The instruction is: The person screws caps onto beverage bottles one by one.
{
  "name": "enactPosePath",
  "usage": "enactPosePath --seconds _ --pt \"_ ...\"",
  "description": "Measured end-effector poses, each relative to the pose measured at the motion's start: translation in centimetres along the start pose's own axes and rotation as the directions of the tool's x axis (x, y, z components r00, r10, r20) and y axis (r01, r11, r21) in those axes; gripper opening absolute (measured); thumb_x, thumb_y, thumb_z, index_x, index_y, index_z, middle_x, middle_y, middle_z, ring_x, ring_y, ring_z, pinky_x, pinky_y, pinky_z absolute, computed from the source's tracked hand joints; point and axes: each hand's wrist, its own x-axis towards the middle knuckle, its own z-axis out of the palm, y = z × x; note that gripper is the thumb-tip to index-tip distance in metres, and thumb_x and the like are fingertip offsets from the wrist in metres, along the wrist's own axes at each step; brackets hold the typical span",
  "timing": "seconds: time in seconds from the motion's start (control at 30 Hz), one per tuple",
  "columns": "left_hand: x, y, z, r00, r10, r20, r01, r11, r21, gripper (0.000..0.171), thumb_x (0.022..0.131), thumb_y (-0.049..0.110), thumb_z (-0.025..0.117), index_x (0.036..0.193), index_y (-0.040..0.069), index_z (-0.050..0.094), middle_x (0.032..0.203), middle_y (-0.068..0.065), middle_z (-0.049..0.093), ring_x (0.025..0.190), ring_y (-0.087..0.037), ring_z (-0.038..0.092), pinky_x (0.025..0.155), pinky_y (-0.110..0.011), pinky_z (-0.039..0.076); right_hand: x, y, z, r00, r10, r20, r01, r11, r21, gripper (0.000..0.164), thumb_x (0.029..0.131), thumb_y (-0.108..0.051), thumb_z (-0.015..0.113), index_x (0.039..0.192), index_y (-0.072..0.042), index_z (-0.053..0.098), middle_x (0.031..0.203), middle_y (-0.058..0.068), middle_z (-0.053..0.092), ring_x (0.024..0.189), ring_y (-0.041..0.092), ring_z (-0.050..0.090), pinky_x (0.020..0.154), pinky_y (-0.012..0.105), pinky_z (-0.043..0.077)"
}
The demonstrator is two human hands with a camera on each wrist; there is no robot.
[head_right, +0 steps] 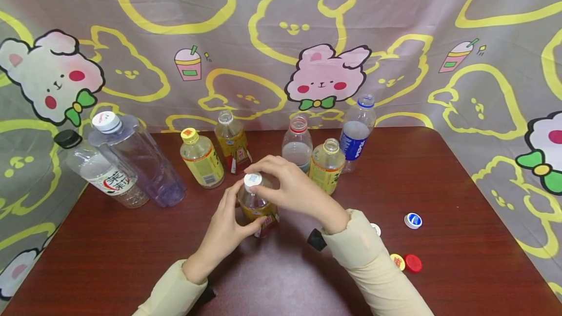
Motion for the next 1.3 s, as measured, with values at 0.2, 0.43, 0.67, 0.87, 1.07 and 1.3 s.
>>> enactPosePath --seconds 0.2,0.43,0.67,0.87,1.07,1.3 --pt "-0.04 0.08 0.00 1.000 -0.009 0.005 0.009 1.000 -0.001 0.085 0.069 0.031 0.083 0.139 0.013 0.037 0.125 -0.007 0.054 0.110 -0.025 0.055 0.085 -0.043 0.051 0.03 -0.21 -0.06 1.000 0.014 -0.026 -0.015 0.999 -0.030 0.029 0.081 -0.015 0.073 0.108 -0.007 0.067 0.108 0.004 0.067 0.099 0.012 0.059 0.085 0.031 0.051" --pt "-0.04 0.14 -0.07 1.000 -0.019 0.006 0.019 1.000 0.002 0.085 0.069 0.030 0.083 0.139 0.013 0.037 0.124 -0.007 0.054 0.108 -0.024 0.055 0.083 -0.042 0.052 0.21 -0.52 0.33 0.995 0.062 -0.075 -0.065 0.997 -0.040 0.028 0.078 -0.017 0.076 0.102 -0.007 0.066 0.098 0.003 0.066 0.088 0.015 0.058 0.076 0.028 0.049" --pt "-0.09 0.11 -0.03 0.999 -0.031 0.010 0.031 1.000 -0.001 0.086 0.069 0.030 0.083 0.139 0.014 0.037 0.125 -0.006 0.054 0.109 -0.024 0.055 0.084 -0.043 0.051 0.03 -0.22 0.49 0.997 0.063 -0.045 -0.063 0.998 -0.002 0.036 0.080 -0.017 0.075 0.112 -0.007 0.063 0.109 0.006 0.065 0.099 0.016 0.059 0.085 0.038 0.050" --pt "-0.05 0.16 -0.01 1.000 -0.024 0.007 0.024 1.000 0.000 0.086 0.069 0.031 0.083 0.139 0.013 0.037 0.125 -0.007 0.054 0.111 -0.024 0.055 0.086 -0.043 0.051 -0.17 0.20 -0.01 0.999 0.027 0.034 -0.029 0.997 0.066 0.033 0.087 -0.013 0.065 0.120 -0.008 0.063 0.118 0.006 0.064 0.109 0.016 0.059 0.091 0.037 0.050" --pt "-0.02 0.15 0.02 1.000 -0.012 0.005 0.012 1.000 -0.002 0.086 0.069 0.031 0.083 0.139 0.013 0.037 0.125 -0.007 0.054 0.110 -0.024 0.055 0.085 -0.043 0.051 -0.03 0.23 -0.13 1.000 0.023 0.018 -0.024 0.998 0.066 0.027 0.086 -0.013 0.067 0.113 -0.006 0.066 0.112 0.004 0.066 0.104 0.015 0.060 0.089 0.035 0.051" --pt "-0.19 0.16 0.02 1.000 -0.023 0.009 0.023 1.000 -0.009 0.085 0.070 0.029 0.083 0.140 0.013 0.036 0.125 -0.007 0.054 0.109 -0.024 0.055 0.084 -0.042 0.052 0.01 0.19 0.33 0.997 0.066 -0.038 -0.064 0.997 0.042 0.026 0.081 -0.015 0.072 0.105 -0.007 0.066 0.103 0.003 0.067 0.094 0.012 0.059 0.084 0.036 0.051"
